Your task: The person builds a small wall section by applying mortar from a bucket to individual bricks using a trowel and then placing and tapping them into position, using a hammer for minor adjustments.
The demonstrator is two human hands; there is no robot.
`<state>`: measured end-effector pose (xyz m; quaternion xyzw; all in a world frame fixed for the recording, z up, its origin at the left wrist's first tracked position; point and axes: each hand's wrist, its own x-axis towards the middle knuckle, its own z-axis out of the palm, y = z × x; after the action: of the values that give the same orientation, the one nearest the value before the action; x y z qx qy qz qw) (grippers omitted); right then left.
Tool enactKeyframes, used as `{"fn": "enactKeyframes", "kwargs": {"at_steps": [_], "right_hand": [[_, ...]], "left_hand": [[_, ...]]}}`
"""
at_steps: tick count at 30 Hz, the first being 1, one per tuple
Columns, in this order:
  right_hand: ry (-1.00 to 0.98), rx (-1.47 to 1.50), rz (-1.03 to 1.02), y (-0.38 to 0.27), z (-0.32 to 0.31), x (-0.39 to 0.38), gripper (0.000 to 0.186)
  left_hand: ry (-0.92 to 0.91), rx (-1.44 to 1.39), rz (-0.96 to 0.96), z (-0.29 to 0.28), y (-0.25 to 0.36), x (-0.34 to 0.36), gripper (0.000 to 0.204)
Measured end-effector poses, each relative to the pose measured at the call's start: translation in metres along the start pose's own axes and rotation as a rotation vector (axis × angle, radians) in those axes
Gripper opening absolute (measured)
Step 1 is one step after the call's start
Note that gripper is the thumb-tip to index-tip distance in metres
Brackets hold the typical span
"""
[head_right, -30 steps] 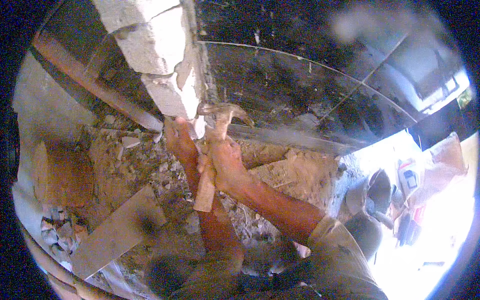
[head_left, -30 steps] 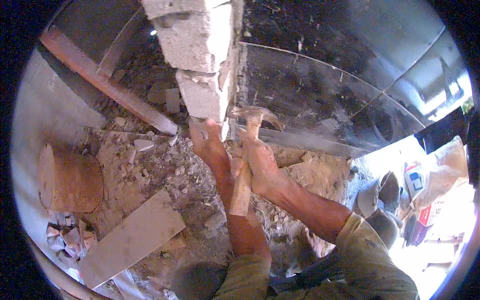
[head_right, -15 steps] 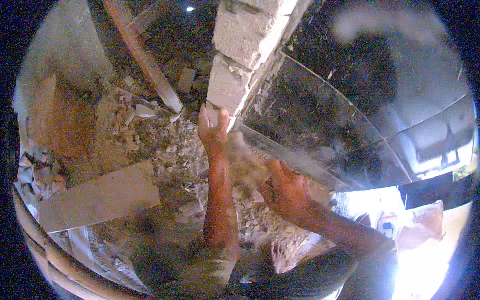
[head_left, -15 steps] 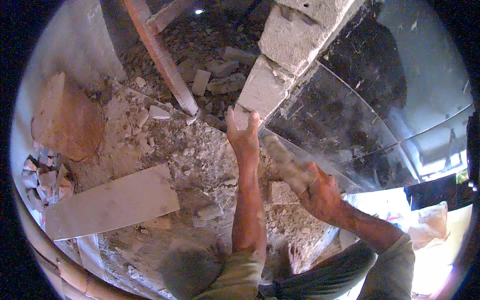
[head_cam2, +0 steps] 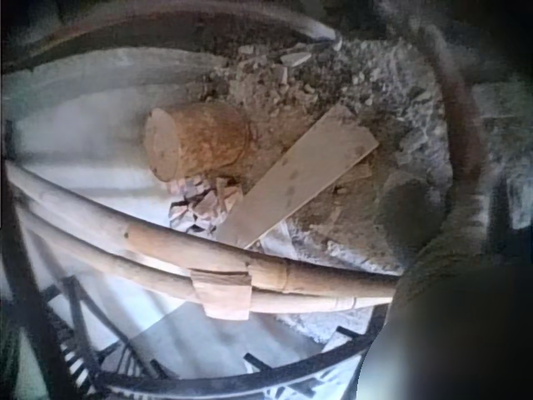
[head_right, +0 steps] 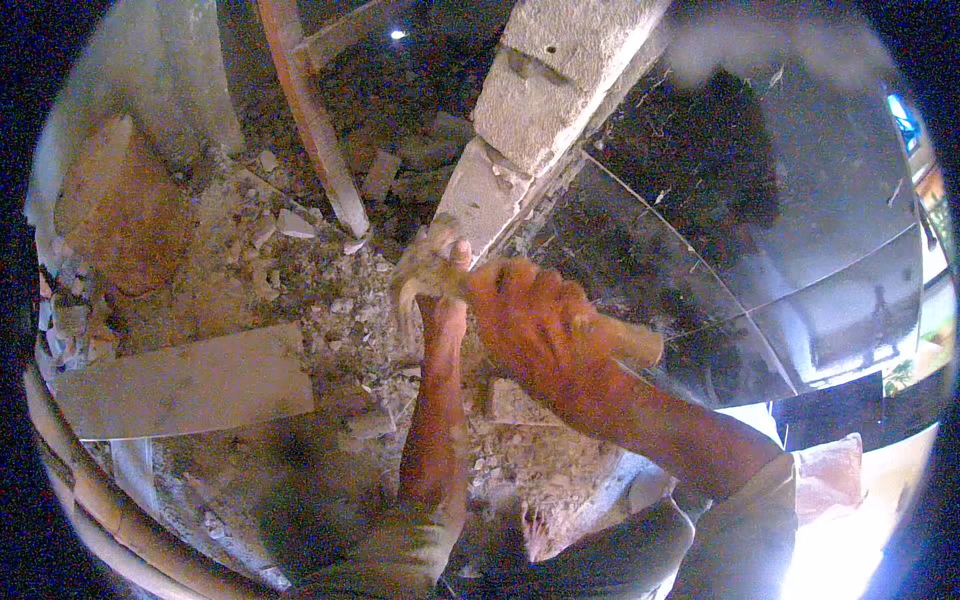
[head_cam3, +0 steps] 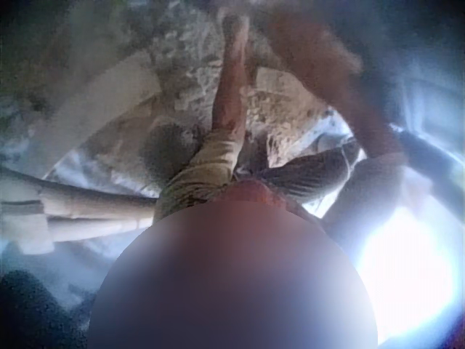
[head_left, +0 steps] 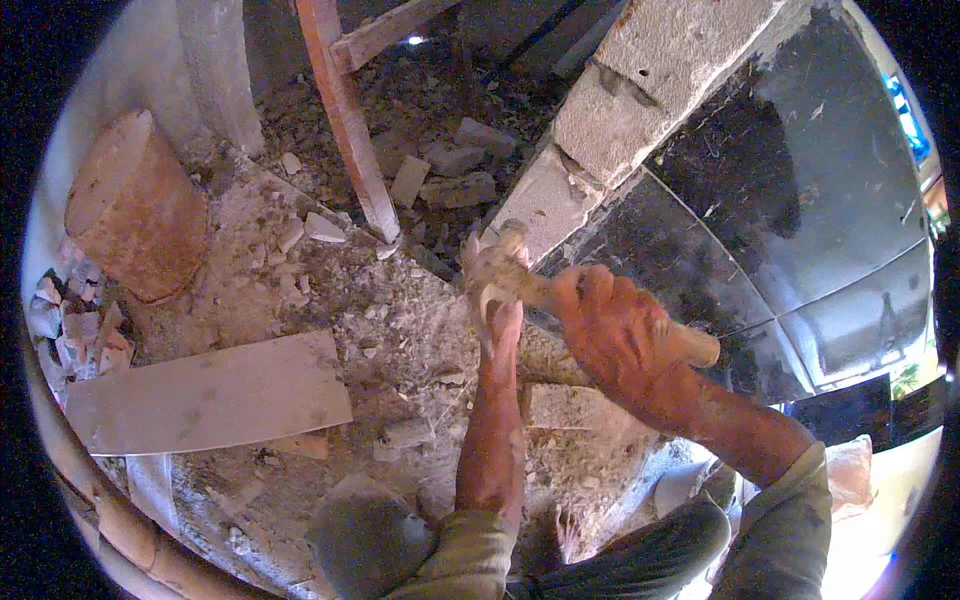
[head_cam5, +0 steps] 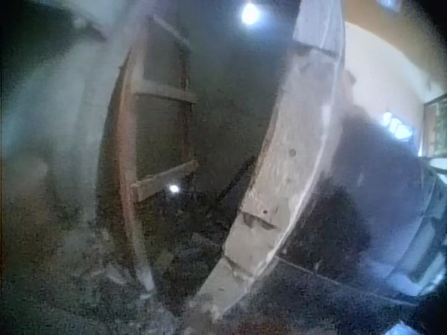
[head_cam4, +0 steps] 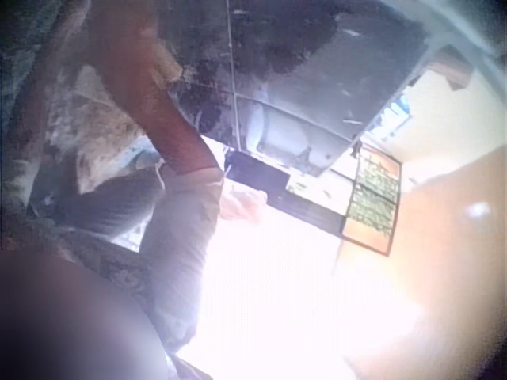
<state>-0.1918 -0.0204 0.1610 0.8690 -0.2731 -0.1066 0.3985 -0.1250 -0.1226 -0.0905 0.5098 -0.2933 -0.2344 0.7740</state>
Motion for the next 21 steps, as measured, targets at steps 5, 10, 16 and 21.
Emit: {"fn": "enactKeyframes", "kwargs": {"at_steps": [5,10,16,21], "right_hand": [[0.013,0.074,0.018,-0.011,0.002,0.004,0.028],[0.034,0.015,-0.016,-0.003,0.004,0.000,0.023],[0.110,-0.008,0.075,0.004,0.007,0.003,0.027],[0.096,0.003,0.084,-0.002,0.007,-0.005,0.031]], "left_hand": [[0.018,-0.299,-0.235,0.000,-0.032,0.007,0.036],[-0.074,0.160,0.092,-0.012,0.042,0.001,0.053],[-0.143,-0.386,-0.009,-0.007,-0.016,0.003,0.066],[0.027,-0.045,-0.093,-0.002,0.013,0.000,0.035]]}}
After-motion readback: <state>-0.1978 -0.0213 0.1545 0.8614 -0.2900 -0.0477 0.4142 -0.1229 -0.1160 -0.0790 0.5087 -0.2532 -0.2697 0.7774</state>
